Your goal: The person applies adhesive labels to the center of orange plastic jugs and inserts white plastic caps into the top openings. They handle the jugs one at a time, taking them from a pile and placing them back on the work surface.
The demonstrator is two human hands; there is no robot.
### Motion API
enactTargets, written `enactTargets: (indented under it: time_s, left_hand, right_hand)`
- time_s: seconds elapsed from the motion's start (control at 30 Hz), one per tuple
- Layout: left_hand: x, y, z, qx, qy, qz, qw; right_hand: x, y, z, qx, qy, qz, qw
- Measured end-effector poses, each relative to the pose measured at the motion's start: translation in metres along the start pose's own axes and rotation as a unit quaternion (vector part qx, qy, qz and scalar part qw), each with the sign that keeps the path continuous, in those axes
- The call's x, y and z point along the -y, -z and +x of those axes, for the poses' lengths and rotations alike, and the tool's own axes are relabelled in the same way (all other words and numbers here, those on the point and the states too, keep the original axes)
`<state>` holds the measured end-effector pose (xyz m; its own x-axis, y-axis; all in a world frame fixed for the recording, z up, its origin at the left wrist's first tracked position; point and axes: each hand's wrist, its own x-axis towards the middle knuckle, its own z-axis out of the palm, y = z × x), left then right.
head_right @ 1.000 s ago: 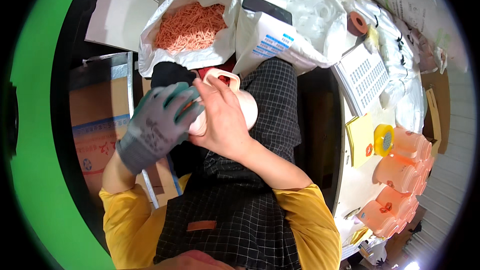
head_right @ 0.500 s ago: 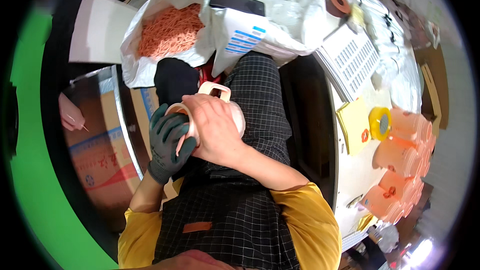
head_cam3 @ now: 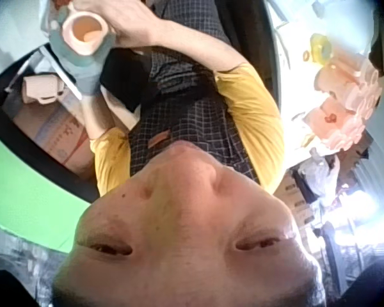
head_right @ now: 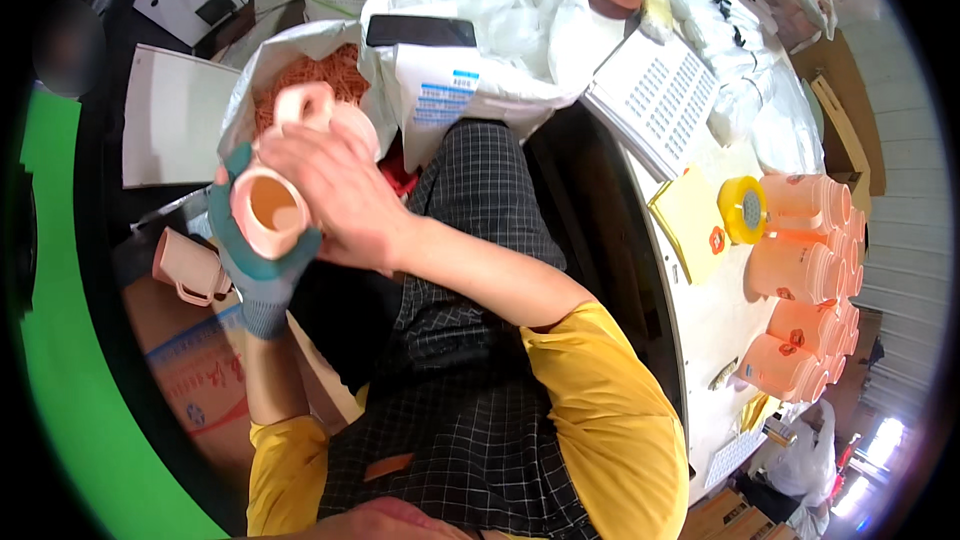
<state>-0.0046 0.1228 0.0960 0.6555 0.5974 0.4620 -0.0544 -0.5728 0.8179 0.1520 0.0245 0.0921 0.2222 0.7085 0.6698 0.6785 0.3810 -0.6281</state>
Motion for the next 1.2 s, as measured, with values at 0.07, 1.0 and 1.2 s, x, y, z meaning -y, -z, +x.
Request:
enactTargets:
  time_s: [0.07, 1.0, 1.2]
  left_hand:
    - [0.022, -0.004, 0.022, -0.076, -0.106, 0.127, 0.983]
    - [-0.032, -0.062, -0.060, 0.042, -0.152, 0.179, 0.971]
    - [-0.027, -0.061, -0.045, 0.105, -0.177, 0.254, 0.945]
  right_hand:
    - [-0.003, 0.011, 0.021, 0.007, 0.004, -0.097, 0.995]
    - [-0.074, 0.152, 0.007, 0.091, -0.297, -0.049, 0.949]
    - [0.020, 0.101, -0.040, 0.182, 0.037, -0.142, 0.972]
